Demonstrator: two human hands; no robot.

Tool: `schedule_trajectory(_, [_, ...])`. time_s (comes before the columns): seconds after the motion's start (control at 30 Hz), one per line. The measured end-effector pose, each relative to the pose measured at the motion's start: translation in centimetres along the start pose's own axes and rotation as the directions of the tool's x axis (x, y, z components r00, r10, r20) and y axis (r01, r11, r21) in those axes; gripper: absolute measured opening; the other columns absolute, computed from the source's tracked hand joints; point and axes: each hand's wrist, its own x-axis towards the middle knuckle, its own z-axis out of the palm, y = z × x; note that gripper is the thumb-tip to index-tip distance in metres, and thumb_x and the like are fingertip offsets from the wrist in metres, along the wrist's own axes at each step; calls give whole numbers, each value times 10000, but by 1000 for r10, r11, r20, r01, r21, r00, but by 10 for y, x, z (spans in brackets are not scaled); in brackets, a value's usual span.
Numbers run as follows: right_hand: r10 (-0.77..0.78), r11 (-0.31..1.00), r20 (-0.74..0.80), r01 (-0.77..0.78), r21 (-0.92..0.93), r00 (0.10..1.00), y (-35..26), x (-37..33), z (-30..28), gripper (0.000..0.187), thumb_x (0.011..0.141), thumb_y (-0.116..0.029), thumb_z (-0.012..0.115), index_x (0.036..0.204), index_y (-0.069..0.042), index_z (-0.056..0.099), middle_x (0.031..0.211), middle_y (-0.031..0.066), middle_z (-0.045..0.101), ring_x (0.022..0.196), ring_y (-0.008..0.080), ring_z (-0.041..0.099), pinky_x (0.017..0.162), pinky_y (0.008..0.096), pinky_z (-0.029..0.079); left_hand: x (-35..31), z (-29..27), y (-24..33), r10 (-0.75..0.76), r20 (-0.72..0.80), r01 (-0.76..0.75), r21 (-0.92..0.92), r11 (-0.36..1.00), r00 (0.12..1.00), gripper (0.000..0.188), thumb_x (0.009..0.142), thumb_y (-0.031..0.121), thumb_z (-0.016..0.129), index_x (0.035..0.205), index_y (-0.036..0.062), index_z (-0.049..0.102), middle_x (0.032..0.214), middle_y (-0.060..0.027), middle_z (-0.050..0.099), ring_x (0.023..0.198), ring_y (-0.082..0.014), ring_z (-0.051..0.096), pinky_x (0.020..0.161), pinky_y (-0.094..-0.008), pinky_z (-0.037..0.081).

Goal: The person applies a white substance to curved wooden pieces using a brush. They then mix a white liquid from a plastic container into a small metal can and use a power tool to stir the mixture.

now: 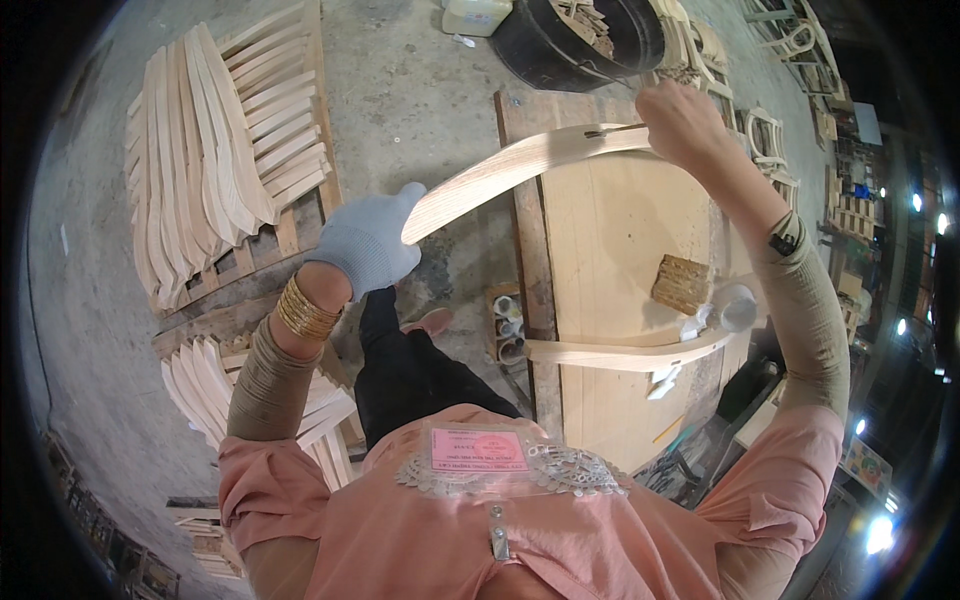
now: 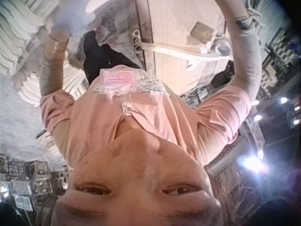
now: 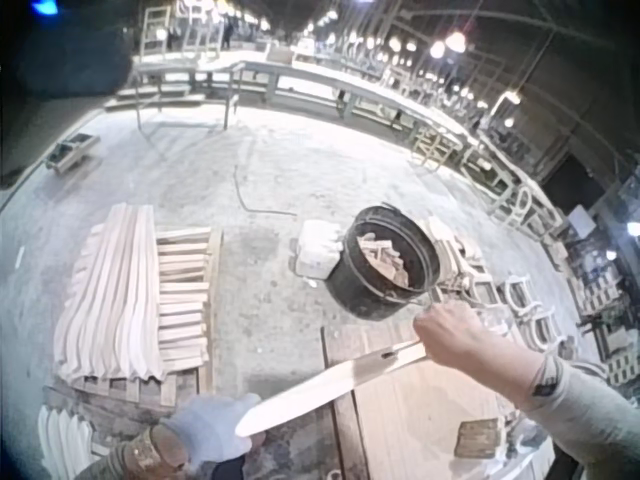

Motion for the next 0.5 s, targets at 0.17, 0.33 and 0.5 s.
schedule_trajectory(0.17, [-101, 991, 95, 92, 94, 990, -1, 2, -13, 104, 659, 37, 512, 715, 45, 599, 744, 199, 616, 760, 344, 618, 616, 389, 513, -3, -1, 4, 18, -55, -16, 34, 999, 998, 366, 713, 162, 566, 1046, 65, 449, 814, -173, 611, 792, -342, 602, 686, -424, 476])
schedule_trajectory(0.33, [-159, 962, 112, 128, 241, 981, 3, 2, -13, 67, 622, 59, 505, 644, 60, 568, 663, 213, 575, 691, 374, 578, 568, 399, 465, -5, 4, 3, 45, -107, -39, 53, 998, 993, 345, 721, 155, 557, 1038, 62, 455, 798, -166, 612, 778, -341, 602, 679, -419, 476])
schedule_trajectory(0.5, [-221, 909, -34, 219, 354, 975, 15, 6, 0, 74, 642, 32, 502, 645, 31, 576, 551, 172, 555, 518, 326, 548, 488, 368, 420, -4, 5, 3, 65, -111, -60, 45, 997, 992, 333, 721, 147, 558, 1027, 56, 462, 797, -172, 611, 777, -342, 602, 685, -418, 475])
